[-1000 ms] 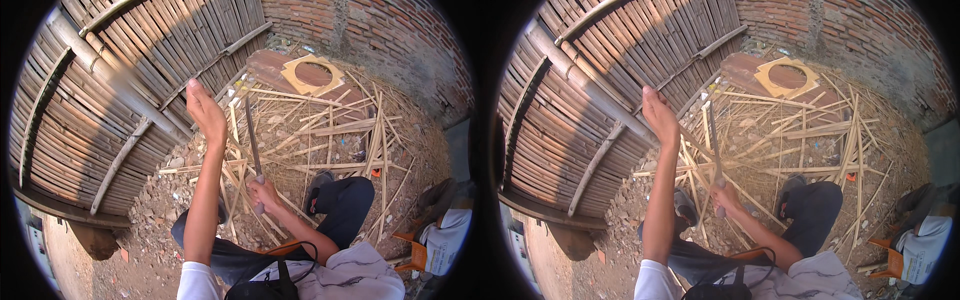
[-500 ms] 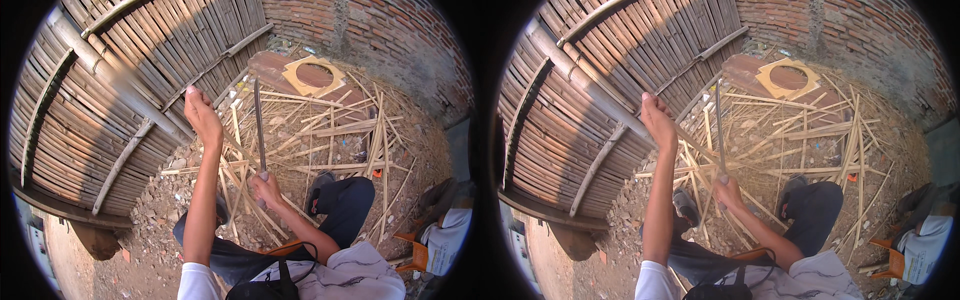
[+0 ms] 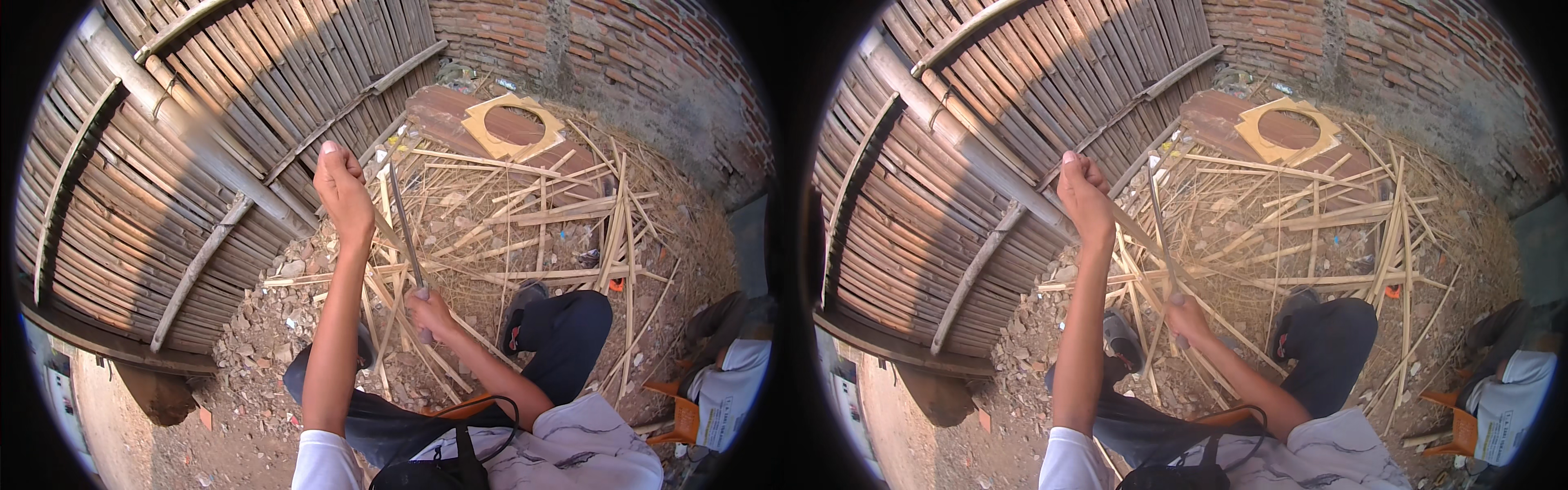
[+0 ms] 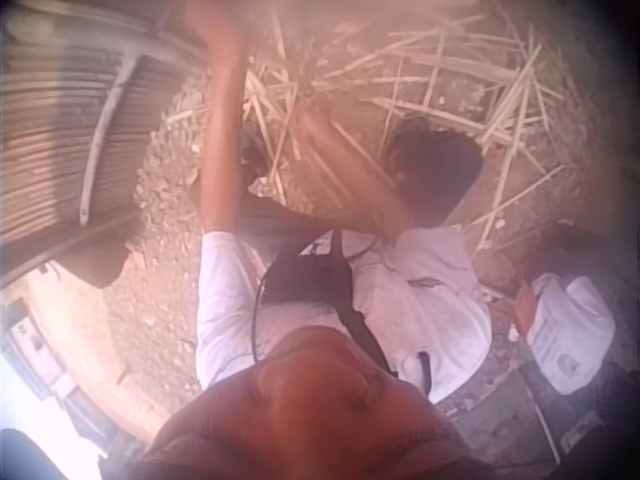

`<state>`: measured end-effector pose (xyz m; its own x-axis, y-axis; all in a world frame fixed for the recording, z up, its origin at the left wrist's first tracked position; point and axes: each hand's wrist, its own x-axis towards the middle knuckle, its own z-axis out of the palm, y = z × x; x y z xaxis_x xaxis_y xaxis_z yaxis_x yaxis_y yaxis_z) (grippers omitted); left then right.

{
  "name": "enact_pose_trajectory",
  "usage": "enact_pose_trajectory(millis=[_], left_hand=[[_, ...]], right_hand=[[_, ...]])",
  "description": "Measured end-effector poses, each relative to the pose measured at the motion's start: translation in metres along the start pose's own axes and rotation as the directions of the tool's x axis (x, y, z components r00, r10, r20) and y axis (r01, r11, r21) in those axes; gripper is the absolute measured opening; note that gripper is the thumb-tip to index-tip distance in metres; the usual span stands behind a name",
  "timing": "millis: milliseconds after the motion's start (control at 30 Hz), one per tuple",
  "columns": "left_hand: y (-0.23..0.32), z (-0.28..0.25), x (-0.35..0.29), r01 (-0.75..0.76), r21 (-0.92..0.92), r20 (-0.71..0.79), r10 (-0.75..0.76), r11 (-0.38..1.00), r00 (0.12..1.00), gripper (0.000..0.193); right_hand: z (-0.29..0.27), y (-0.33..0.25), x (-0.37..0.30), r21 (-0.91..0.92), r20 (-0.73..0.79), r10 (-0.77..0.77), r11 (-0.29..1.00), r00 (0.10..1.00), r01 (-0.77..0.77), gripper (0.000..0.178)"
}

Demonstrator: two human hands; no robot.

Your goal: The person sits on the ground and uses a large knife to shave thin strips from a wooden stick. They hold the stick with one hand and repeatedly scrape the blade along its length to remove wood shavings.

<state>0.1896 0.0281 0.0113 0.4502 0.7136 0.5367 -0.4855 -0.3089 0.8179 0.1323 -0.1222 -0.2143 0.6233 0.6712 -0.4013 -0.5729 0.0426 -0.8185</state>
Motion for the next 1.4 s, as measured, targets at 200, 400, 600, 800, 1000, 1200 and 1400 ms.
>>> enact_pose_trajectory(millis=[200,400,600,800,1000,1200,1400], left_hand=[[0.002,-0.016,0.004,0.0,-0.021,0.009,0.0,1.0,1.0,0.043],[-0.002,0.001,-0.004,-0.118,0.136,-0.032,0.123,0.984,0.992,0.042],[-0.002,-0.014,0.002,-0.022,-0.006,0.041,0.022,1.0,0.999,0.044],[-0.001,0.001,-0.005,-0.083,0.069,0.002,0.083,0.994,0.997,0.045],[0.004,-0.005,-0.005,0.044,-0.1,0.132,-0.031,0.994,0.991,0.044],[0.007,0.0,-0.013,0.037,-0.128,0.123,-0.021,0.991,0.992,0.044],[0.007,-0.013,-0.004,0.013,-0.15,0.089,0.001,0.989,0.996,0.043]], right_hand=[[0.005,-0.032,-0.007,0.011,-0.005,-0.032,0.999,0.999,0.032,0.013],[0.006,-0.02,-0.005,0.089,0.056,0.186,0.978,0.981,-0.19,0.013],[0.011,-0.051,-0.003,0.022,0.026,-0.086,0.996,0.996,0.085,0.025],[-0.003,-0.015,0.009,0.047,0.058,0.119,0.992,0.991,-0.121,0.017],[0.009,-0.048,0.012,-0.202,-0.049,-0.082,0.977,0.995,0.07,0.019],[0.01,-0.042,0.02,-0.286,-0.021,-0.122,0.952,0.992,0.111,0.019],[-0.016,-0.011,0.032,-0.267,-0.113,0.033,0.962,0.993,-0.063,0.02]])
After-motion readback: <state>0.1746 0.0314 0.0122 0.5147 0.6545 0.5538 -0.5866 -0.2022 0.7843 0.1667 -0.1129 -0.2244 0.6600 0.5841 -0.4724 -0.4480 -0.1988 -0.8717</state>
